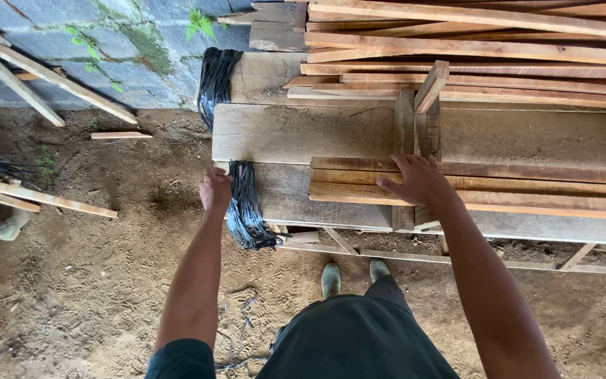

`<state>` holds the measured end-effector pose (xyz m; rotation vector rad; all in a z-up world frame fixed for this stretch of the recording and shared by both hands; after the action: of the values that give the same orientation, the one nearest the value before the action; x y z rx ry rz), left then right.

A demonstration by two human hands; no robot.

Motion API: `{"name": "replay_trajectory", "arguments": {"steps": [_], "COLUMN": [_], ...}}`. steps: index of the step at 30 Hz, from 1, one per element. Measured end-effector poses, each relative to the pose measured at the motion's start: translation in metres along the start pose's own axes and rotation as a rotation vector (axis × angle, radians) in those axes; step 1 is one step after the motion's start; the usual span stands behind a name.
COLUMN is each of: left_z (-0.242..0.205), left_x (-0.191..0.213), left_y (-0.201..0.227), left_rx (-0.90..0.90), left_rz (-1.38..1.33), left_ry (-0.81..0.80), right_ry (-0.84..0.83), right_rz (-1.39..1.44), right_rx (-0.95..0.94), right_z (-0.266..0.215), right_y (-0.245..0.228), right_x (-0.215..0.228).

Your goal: The recorder is bundling thin strips of wood together using black rubber ties.

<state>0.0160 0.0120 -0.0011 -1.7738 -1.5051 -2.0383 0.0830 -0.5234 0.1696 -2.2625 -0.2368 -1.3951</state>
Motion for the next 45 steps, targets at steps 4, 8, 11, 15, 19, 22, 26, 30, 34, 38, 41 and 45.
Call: {"name": "replay_trajectory", "arguments": {"steps": [4, 8, 11, 15, 19, 22, 26, 30, 34, 38, 41, 45], "left_z": [-0.01, -0.024, -0.036, -0.058, -0.092, -0.114, -0.146, -0.176, -0.209, -0.241, -0.258, -0.291], "left_x": [0.033, 0.075, 0.096, 0.101, 0.086, 0.069, 0.067, 0.065, 0.05, 0.047, 0.018, 0.022], "left_y": [0.053, 0.125, 0.176, 0.237, 0.287, 0.321, 0.351, 0.361, 0.358, 0.38, 0.385, 0.42], "left_rx": [-0.082, -0.18, -0.271, -0.426, -0.478, -0.532, -0.557, -0.576, -0.618, -0.569, -0.574, -0.702], "left_rz": [-0.151, -0.294, -0.435, -0.687, -0.764, -0.839, -0.833, -0.853, -0.7, -0.572, -0.47, -0.469], "left_ry": [-0.036, -0.12, -0.201, -0.351, -0.424, -0.515, -0.53, -0.704, -0.925, -1.019, -1.032, -0.935], "right_ry": [0.004, 0.003, 0.011, 0.108, 0.305, 0.165, 0.567, 0.727, 0.868, 0.951, 1.001, 1.093], "right_rz": [-0.003, -0.031, -0.024, 0.138, 0.325, 0.666, 0.988, 1.089, 1.109, 1.305, 1.305, 1.222], "right_rx": [0.008, -0.004, -0.011, 0.039, 0.115, 0.105, 0.495, 0.542, 0.499, 0.432, 0.332, 0.251], "right_z": [-0.001, 0.004, 0.0, -0.002, -0.013, -0.024, -0.005, -0.002, -0.034, -0.065, -0.084, -0.112], "right_y": [0.0, 0.005, 0.0, 0.002, -0.06, -0.131, -0.157, -0.15, -0.122, -0.096, -0.057, 0.004], "right_x": [0.0, -0.006, 0.0, 0.005, 0.037, 0.066, 0.053, 0.056, 0.081, 0.111, 0.109, 0.103]}}
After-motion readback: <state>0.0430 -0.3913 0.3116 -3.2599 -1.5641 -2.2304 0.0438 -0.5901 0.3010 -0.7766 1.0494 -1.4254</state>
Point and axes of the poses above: each hand's wrist, its own z-axis towards the middle knuckle, its own x-axis out of the back of the hand, y = z × x, the point moved 2 cm from there along z, towards the middle knuckle, and after that the axes turned 7 degrees about x, right-handed, at the moved point
